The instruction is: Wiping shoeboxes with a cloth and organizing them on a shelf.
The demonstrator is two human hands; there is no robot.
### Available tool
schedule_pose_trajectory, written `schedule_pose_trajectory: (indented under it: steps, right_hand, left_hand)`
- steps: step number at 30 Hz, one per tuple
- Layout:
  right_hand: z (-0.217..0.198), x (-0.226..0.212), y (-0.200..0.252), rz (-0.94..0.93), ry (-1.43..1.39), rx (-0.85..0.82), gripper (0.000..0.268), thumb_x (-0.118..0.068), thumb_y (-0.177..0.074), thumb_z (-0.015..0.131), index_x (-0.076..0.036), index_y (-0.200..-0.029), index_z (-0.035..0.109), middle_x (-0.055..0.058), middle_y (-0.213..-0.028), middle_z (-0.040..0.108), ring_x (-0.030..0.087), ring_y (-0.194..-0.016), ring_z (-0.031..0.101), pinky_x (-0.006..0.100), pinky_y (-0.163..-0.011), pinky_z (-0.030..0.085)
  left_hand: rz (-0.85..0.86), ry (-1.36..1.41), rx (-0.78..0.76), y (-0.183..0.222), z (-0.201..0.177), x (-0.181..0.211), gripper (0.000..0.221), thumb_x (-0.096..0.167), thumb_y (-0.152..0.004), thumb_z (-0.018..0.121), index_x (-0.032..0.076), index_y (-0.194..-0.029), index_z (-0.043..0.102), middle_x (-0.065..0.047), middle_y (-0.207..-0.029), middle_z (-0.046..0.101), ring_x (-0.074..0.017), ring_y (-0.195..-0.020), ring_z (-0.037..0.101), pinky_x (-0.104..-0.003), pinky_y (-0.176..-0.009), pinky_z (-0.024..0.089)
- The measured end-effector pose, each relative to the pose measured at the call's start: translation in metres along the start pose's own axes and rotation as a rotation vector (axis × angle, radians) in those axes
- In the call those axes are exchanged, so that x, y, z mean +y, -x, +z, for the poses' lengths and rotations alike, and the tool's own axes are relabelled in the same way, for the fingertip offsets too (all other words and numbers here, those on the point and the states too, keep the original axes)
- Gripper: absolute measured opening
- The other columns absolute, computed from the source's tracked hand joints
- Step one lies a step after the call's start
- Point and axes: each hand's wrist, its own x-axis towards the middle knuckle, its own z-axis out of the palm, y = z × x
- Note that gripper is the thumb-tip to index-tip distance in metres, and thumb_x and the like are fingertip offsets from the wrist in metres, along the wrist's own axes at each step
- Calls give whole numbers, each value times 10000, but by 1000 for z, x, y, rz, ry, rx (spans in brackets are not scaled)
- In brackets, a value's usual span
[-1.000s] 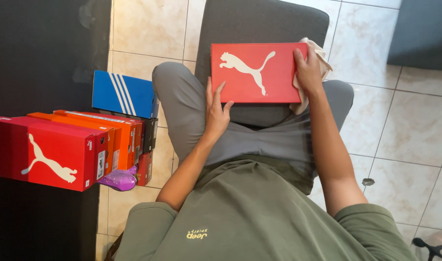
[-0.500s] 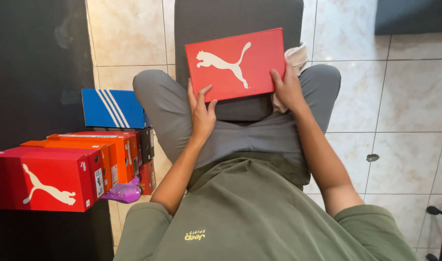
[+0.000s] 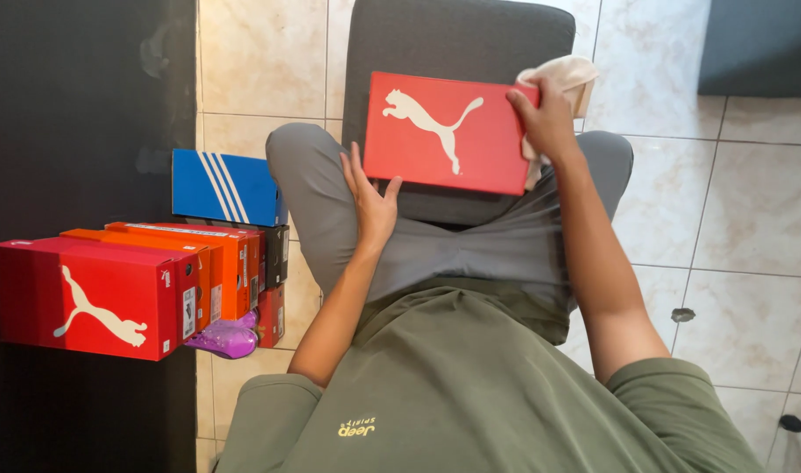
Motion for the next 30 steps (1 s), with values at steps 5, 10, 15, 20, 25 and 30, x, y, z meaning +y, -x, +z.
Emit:
schedule_pose_trajectory:
  steps: [5,10,15,20,25,30]
  right_hand:
    - [34,43,65,-198,211,240,365,-373,-1087,683,-21,-1168,632,229,-1008,643,485,-983,660,551,-837,528]
    - [33,29,105,-207,261,182,328,-347,-1067,661,-53,-1210,641,185,-1037,666,440,-1020,664,531,-855,539]
    - [25,-1,56,-281,359,-47,306,-371,-1108,570,-138,-1268,687,160,-1003,741,406,-1003,705,528,-887,537]
    - [31,-109,6,-168,-56,-433,503,-472,-1137,366,-128,-1166,732,209,-1218,704,430,-1268,578,559,-1082,406]
    - [62,-129,-39,-255,-309,-415,465,-345,-1127,348,-113,-1352,682,201,-1402,618,380,-1387,493,504,-1188,326]
    - [62,-93,-52,-394,-459,-366,337,-262,-1107,501,-98,-1282,739,137,-1378,659,283,-1329,571,447,-1139,409]
  left_hand:
    - [-25,154,137,-9,14,-20,1005,1,-961,753,216,-1687,93,-243,-1677,-72,-535,-1524,58,-602,-1119,434]
    - [19,41,56,-13,12,-28,986,89,-988,744,210,-1692,65,-233,-1685,-121,-495,-1546,-2,-626,-1184,308]
    - [78,-61,-55,-6,7,-7,839,147,-1034,675,217,-1688,155,-274,-1662,-212,-491,-1544,-113,-609,-1269,106]
    - [95,-78,-50,-8,9,-12,828,117,-1023,665,228,-1684,179,-327,-1639,-230,-509,-1534,-128,-605,-1263,45]
    - [75,-53,-51,-5,8,-8,816,110,-1030,645,244,-1683,176,-320,-1632,-266,-500,-1536,-136,-596,-1267,50]
    - [73,-40,-70,-6,5,-2,808,134,-1029,651,260,-1681,190,-302,-1641,-263,-476,-1543,-138,-589,-1269,41]
